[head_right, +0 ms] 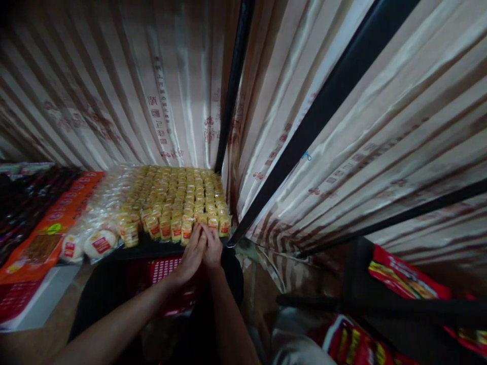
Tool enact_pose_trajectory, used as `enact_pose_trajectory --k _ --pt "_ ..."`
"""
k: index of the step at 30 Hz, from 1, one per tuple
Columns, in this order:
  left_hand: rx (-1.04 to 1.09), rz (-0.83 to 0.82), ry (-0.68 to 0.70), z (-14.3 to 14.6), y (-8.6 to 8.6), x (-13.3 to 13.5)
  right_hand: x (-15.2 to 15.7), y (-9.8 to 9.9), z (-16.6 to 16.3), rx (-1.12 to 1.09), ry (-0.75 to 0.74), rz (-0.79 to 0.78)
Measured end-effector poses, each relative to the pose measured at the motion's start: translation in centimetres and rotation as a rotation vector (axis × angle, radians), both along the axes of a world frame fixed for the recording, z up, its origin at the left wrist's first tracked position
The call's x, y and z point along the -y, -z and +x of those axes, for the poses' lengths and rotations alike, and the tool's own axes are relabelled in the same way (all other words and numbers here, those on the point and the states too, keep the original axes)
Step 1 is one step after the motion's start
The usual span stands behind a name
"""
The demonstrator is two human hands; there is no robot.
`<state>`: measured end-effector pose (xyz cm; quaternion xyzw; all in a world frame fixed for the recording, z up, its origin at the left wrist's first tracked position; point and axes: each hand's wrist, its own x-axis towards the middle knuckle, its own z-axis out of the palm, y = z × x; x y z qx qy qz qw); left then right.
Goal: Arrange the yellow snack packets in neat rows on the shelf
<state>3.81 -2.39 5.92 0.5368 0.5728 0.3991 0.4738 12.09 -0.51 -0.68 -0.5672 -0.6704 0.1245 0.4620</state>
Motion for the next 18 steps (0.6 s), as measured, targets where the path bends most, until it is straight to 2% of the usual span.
enact_pose_trajectory --k 9,18 --pt "0.04 -0.051 -0.038 -0.5 -0.9 -0.4 -0.2 -0.3 -0.5 0.106 0.082 0.052" --pt "0.002 -0.075 -0.114 1.4 -2.4 -2.0 -0.5 1.1 0.1 0.158 0.059 0.004"
